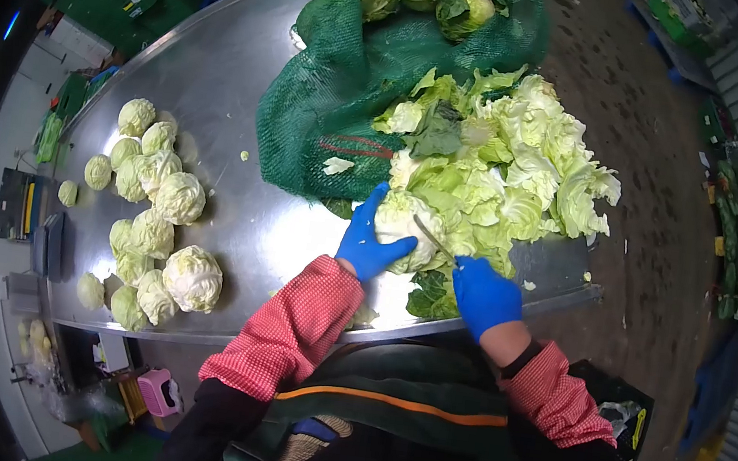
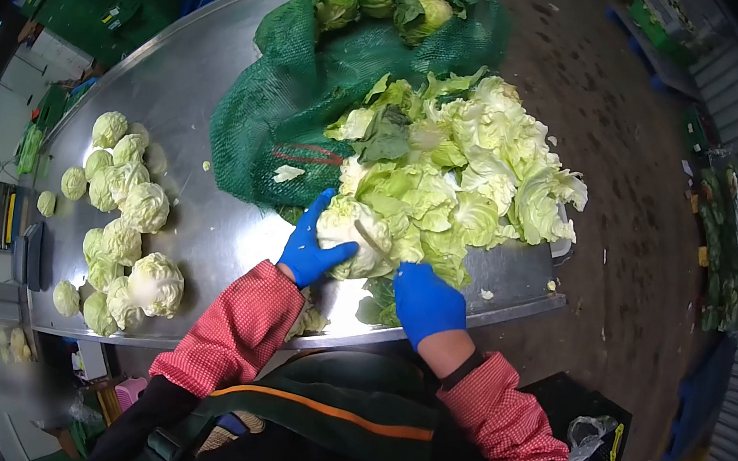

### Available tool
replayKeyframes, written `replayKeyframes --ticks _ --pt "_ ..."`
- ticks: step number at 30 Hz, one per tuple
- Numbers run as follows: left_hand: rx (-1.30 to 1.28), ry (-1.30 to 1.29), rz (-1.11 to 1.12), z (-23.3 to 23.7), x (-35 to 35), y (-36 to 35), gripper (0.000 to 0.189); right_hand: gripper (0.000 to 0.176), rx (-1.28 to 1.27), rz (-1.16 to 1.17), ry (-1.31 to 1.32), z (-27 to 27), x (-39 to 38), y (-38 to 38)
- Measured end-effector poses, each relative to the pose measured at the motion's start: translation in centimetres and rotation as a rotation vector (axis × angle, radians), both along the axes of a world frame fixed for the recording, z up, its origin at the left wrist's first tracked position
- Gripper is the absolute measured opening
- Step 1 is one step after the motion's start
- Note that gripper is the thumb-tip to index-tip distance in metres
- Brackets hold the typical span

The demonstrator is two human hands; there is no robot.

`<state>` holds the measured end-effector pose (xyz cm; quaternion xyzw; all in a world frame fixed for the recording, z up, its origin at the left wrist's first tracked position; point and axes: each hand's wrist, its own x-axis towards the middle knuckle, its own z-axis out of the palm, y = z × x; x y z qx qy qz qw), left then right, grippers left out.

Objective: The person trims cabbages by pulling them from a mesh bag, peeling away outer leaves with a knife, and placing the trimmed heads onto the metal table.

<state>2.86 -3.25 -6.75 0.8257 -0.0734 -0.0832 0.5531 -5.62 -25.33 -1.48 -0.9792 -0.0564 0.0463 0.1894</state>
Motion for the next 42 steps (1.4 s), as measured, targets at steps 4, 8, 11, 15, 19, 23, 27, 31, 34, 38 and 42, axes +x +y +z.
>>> replayKeyframes --ticks 4,8,11,15,19,23,27,31,34,38,42 --pt "0.130 0.008 0.036 0.5 0.2 -0.9 0.105 0.011 -0.120 -0.090 -0.028 -2.3 0.7 -0.2" --pt "0.175 -0.032 0.033 1.0 -1.2 -1.3 0.107 0.025 0.316 -0.385 0.169 -2.5 4.7 -4.1" --pt "0.097 -0.098 0.008 0.8 -1.4 -1.1 0.109 0.033 0.213 -0.215 0.103 0.0 4.8 -2.2" --pt "0.080 -0.131 -0.053 0.5 -1.5 -0.4 0.109 0.042 0.112 -0.087 0.050 1.3 7.3 1.7" --pt "0.044 -0.225 -0.148 0.2 -2.9 0.8 0.111 0.040 0.123 -0.061 0.078 -4.6 11.1 1.0" --pt "-0.210 -0.112 -0.057 -1.6 -5.4 2.3 0.117 0.040 0.080 -0.178 0.187 -5.2 13.3 0.2" --pt "-0.310 -0.018 0.075 -2.1 -4.6 2.1 0.112 0.088 0.308 -0.214 0.295 -1.0 9.6 1.8" --pt "-0.178 -0.124 0.073 -1.7 -4.7 0.9 0.109 0.089 0.328 -0.192 0.448 0.0 6.5 3.6" --pt "-0.207 -0.108 0.065 -0.6 -4.9 0.1 0.110 0.084 0.494 -0.243 0.539 -2.5 5.1 1.5" --pt "-0.248 -0.066 0.086 -0.6 -4.1 0.2 0.110 0.078 0.599 -0.316 0.534 -5.7 2.8 -0.3" --pt "0.247 -0.417 0.074 2.6 -4.1 0.0 0.105 0.070 0.552 -0.315 0.444 -3.7 3.1 0.8"
